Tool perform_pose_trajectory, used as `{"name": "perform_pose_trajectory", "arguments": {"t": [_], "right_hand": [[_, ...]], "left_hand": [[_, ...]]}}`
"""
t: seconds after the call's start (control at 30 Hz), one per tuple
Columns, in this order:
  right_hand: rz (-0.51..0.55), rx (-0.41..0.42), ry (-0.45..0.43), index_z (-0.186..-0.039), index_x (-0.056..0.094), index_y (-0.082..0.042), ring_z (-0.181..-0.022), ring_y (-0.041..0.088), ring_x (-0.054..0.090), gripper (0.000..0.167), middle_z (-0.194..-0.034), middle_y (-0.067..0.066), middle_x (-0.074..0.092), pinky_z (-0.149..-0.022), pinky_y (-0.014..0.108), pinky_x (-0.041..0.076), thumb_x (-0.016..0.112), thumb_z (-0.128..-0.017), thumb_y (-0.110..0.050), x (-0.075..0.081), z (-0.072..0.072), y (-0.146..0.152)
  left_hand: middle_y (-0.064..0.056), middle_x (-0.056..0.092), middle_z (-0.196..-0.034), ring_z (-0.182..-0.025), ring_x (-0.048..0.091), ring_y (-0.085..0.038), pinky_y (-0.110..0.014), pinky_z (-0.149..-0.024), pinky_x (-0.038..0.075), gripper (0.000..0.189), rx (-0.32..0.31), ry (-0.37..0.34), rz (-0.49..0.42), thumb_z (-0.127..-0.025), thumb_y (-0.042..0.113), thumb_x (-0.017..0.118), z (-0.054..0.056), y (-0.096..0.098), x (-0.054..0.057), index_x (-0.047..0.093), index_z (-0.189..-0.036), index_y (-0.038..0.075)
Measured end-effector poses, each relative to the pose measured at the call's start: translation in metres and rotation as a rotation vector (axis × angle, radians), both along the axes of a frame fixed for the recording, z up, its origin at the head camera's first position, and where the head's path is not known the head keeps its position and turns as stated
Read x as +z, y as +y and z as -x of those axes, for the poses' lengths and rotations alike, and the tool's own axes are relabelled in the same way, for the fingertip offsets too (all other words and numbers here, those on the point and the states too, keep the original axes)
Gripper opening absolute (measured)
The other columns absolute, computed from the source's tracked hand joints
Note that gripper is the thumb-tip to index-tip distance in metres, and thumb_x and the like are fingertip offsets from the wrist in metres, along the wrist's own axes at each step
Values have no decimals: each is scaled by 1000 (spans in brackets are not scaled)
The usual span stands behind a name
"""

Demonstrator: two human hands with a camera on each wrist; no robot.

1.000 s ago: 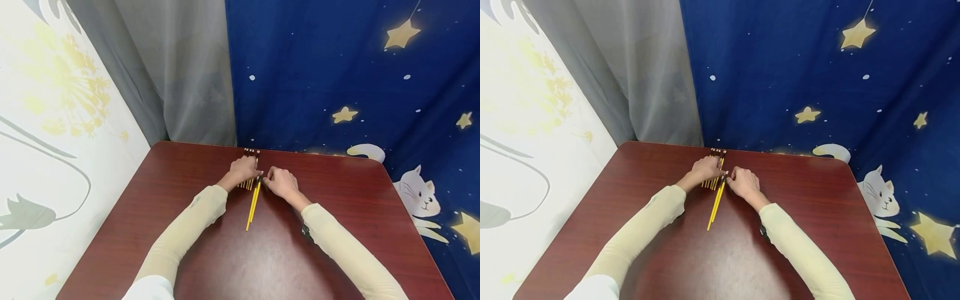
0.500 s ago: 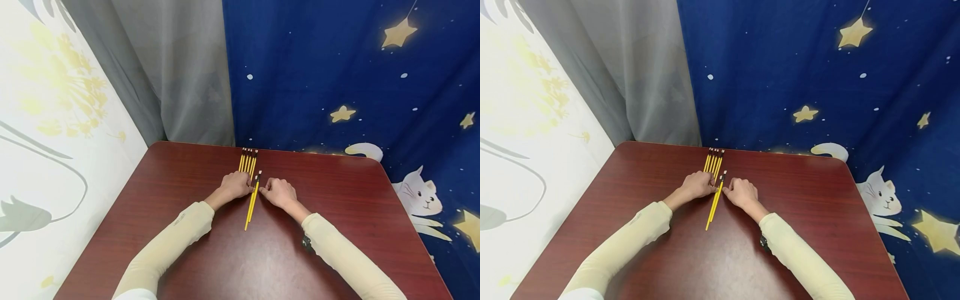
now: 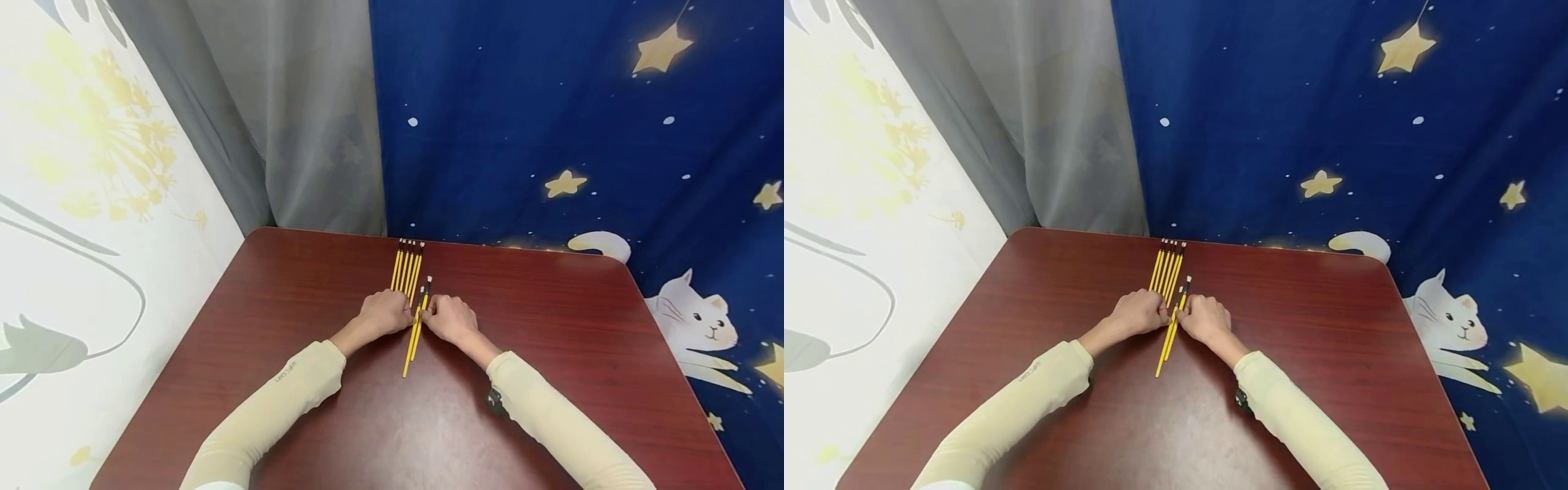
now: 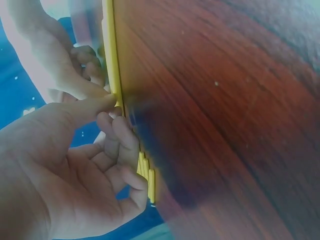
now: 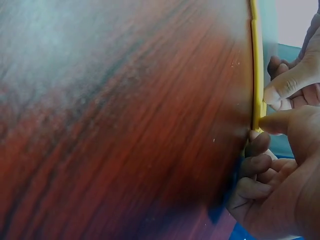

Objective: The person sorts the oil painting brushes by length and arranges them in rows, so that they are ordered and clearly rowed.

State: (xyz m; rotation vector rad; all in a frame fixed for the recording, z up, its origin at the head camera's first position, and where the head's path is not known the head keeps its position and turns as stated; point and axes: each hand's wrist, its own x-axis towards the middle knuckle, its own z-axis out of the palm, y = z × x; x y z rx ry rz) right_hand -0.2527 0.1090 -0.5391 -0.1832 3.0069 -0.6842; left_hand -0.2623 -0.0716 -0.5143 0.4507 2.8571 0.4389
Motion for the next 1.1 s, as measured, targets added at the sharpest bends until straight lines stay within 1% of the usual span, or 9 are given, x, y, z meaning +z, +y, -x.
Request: {"name": "perform_pose_trajectory", "arguments": {"t": [0.13,0.23,0.37,0.47,0.67,0.73,0.83,0.97,1.1], "right_hand": [[-3,-3,-4,-76,63,-24,-67,21,62,22,-72,-2,64,-57,37,45,72,-93,-35,-1,0,1],[-5,-4,-12,-76,63,-24,-68,22,63,20,-73,-2,65,-58,38,46,71,-91,-35,-1,0,1],[-9,-14,-35,-74,65,-24,-68,22,63,20,-74,-2,66,-59,40,48,70,-89,-37,-1,0,-1],[-20,-28,-55,-69,66,-23,-68,21,64,25,-72,-2,67,-60,41,49,70,-89,-39,0,0,-1],[-36,-49,-99,-58,63,-22,-66,22,63,39,-66,-1,65,-60,42,48,72,-88,-45,5,2,-6],[-47,-61,-110,-58,61,-20,-67,23,64,41,-66,1,66,-60,43,49,72,-87,-46,6,3,-8],[-63,-89,-118,-62,62,-18,-71,25,66,37,-72,5,69,-62,45,51,73,-84,-46,8,3,-9],[-87,-110,-109,-70,65,-17,-74,27,67,33,-82,9,71,-62,47,53,75,-82,-46,8,2,-9],[-98,-110,-92,-69,64,-16,-71,27,66,34,-79,10,70,-60,47,52,76,-81,-46,7,1,-7]], "left_hand": [[8,46,-55,-55,48,-13,-32,-53,39,41,-1,-11,-4,-93,26,68,-1,3,0,52,-56,23],[8,42,-52,-53,45,-13,-32,-52,37,39,1,-21,17,-88,22,66,-1,6,-1,48,-53,24],[10,38,-50,-54,46,-14,-33,-52,39,43,1,-55,59,-87,28,67,1,12,-3,44,-51,25],[9,39,-51,-55,49,-15,-35,-52,42,47,5,-62,83,-89,36,67,0,14,-3,44,-50,25],[5,53,-58,-61,57,-18,-39,-56,47,42,30,-5,111,-87,41,71,-7,14,0,53,-54,23],[3,59,-63,-64,60,-19,-40,-57,49,39,31,20,122,-85,43,73,-9,15,0,57,-57,22],[1,66,-70,-67,62,-20,-41,-59,51,36,27,39,144,-82,47,77,-10,17,-2,62,-61,22],[1,67,-73,-68,62,-18,-40,-59,51,36,24,47,158,-79,49,80,-11,21,-6,64,-62,22],[2,64,-68,-65,60,-18,-39,-56,49,39,27,48,149,-81,49,79,-11,23,-8,62,-59,22]]}}
